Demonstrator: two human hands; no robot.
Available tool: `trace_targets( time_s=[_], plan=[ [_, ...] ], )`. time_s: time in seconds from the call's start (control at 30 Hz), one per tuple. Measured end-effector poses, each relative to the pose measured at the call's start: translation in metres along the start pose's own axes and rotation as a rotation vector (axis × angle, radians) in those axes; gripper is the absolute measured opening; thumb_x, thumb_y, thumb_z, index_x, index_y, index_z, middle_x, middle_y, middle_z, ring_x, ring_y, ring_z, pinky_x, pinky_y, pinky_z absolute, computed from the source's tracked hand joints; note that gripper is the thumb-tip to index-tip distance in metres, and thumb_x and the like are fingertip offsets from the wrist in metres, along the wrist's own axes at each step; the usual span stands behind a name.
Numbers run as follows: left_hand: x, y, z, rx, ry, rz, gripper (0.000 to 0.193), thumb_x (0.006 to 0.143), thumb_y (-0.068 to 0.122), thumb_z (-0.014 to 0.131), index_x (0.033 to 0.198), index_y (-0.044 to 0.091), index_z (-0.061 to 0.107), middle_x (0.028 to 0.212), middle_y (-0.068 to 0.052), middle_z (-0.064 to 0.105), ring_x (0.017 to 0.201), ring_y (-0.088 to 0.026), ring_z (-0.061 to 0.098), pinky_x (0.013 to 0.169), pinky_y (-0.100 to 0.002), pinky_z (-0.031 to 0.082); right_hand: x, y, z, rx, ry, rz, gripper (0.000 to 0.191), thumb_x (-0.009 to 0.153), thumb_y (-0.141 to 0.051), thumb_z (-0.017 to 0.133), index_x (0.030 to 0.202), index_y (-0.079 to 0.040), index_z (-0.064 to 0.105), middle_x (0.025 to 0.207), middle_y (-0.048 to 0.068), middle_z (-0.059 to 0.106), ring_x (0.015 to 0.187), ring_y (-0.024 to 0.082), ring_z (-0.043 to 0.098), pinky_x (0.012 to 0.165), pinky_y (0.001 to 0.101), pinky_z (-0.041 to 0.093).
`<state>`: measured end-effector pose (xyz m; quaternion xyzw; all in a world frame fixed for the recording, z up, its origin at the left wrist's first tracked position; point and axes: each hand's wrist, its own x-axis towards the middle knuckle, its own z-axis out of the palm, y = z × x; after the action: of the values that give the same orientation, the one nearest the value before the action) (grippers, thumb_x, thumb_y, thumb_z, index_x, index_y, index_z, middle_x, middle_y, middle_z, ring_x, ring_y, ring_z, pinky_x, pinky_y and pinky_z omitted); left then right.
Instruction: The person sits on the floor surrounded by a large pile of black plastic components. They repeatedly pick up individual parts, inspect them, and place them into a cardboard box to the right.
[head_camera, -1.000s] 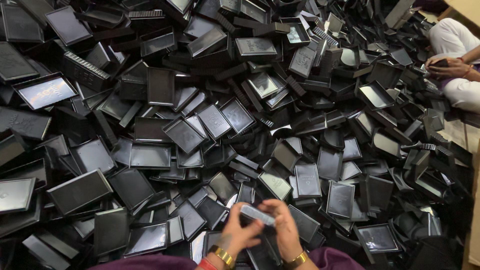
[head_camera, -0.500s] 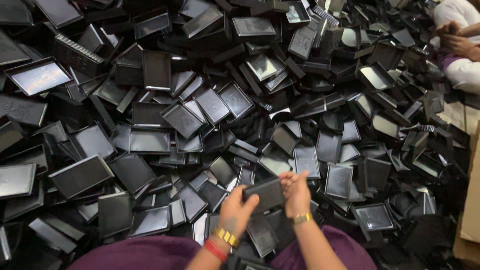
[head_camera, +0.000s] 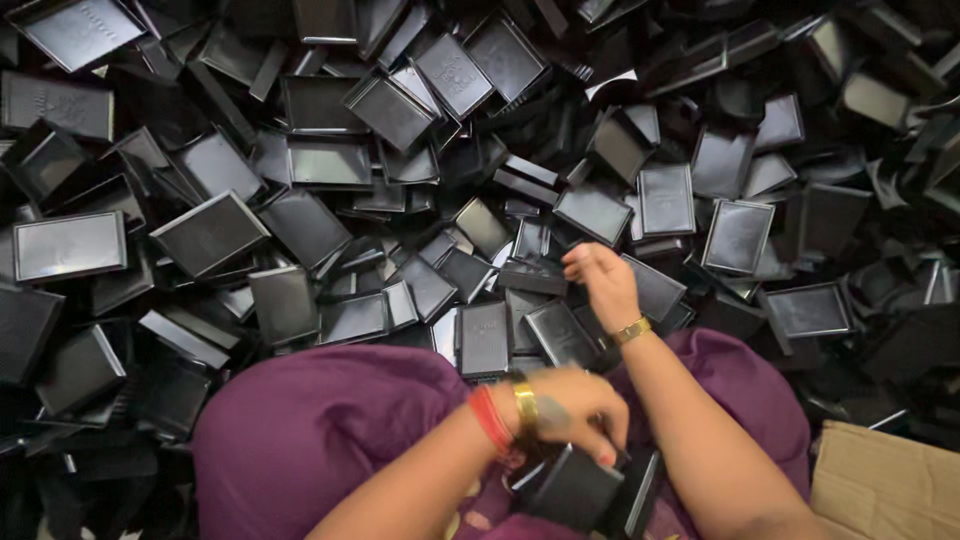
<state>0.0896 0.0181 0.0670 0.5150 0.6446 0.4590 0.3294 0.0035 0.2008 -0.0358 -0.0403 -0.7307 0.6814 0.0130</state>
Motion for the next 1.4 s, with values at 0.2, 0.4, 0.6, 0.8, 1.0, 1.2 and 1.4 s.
trace_targets(
  time_s=[0.2,0.4,0.6,0.8,1.0,1.2,1.4],
  plan=[
    [-0.045,-0.061,-0.081,0.494,0.763,-0.893,0.026,0.085,0.016,0.07,0.11,0.022,0.077,0.107,-0.012,0.074,0.103,-0.034,0.07,0.088,-0.044,0.055,-0.008,-0.043,0.016,-0.748,-0.298,-0.614,0.035,0.087,-0.032,0.073,0.113,-0.009,0.073,0.114,0.015,0.073,0.104,0.032,0.066,0.09,0.043,0.051],
    [-0.057,-0.141,-0.087,1.003,0.828,-1.456,0.046,0.075,0.029,0.068,0.121,0.029,0.069,0.145,-0.025,0.052,0.131,-0.048,0.051,0.103,-0.074,0.021,-0.008,-0.057,0.024,-0.9,-0.421,-0.426,0.035,0.087,-0.025,0.071,0.118,-0.011,0.072,0.105,0.013,0.075,0.101,0.034,0.067,0.089,0.0454,0.052],
    [-0.06,-0.105,-0.106,0.682,0.945,-1.26,0.035,0.091,0.011,0.063,0.126,0.014,0.064,0.119,-0.015,0.071,0.112,-0.037,0.067,0.099,-0.053,0.048,-0.007,-0.047,0.01,-0.764,-0.09,-0.283,0.028,0.097,-0.021,0.064,0.12,-0.007,0.073,0.102,0.015,0.074,0.093,0.032,0.069,0.082,0.0387,0.053],
    [-0.081,-0.048,-0.12,-0.093,1.211,-0.628,0.046,0.083,0.025,0.078,0.123,0.01,0.062,0.099,-0.013,0.075,0.086,-0.028,0.07,0.073,-0.038,0.056,0.008,-0.025,-0.018,-0.01,0.067,-0.031,0.029,0.109,-0.025,0.058,0.119,-0.001,0.073,0.105,0.004,0.074,0.096,0.014,0.065,0.088,0.0295,0.052],
    [-0.087,-0.084,-0.108,0.155,0.419,-0.949,0.068,0.071,0.057,0.083,0.114,0.005,0.068,0.105,-0.015,0.075,0.101,-0.03,0.071,0.088,-0.038,0.054,0.002,-0.029,-0.039,-0.635,-0.42,0.286,0.054,0.094,-0.052,0.064,0.119,-0.005,0.075,0.113,0.011,0.076,0.107,0.022,0.068,0.096,0.0342,0.052],
    [-0.077,-0.099,-0.098,0.18,0.189,-1.059,0.115,0.054,0.068,0.087,0.145,0.009,0.047,0.139,-0.022,0.061,0.131,-0.036,0.059,0.109,-0.04,0.045,-0.031,-0.059,-0.036,-0.862,-0.863,0.206,0.078,0.076,-0.061,0.077,0.128,-0.003,0.067,0.129,0.018,0.069,0.12,0.029,0.064,0.103,0.0365,0.049],
    [-0.067,-0.083,-0.088,0.094,0.206,-0.895,0.148,0.041,0.065,0.09,0.16,0.012,0.02,0.144,-0.024,0.055,0.136,-0.037,0.053,0.113,-0.041,0.041,-0.056,-0.072,-0.012,-0.799,-1.034,0.372,0.099,0.06,-0.061,0.084,0.136,-0.004,0.059,0.133,0.016,0.065,0.123,0.028,0.063,0.103,0.0375,0.049]
  ],
)
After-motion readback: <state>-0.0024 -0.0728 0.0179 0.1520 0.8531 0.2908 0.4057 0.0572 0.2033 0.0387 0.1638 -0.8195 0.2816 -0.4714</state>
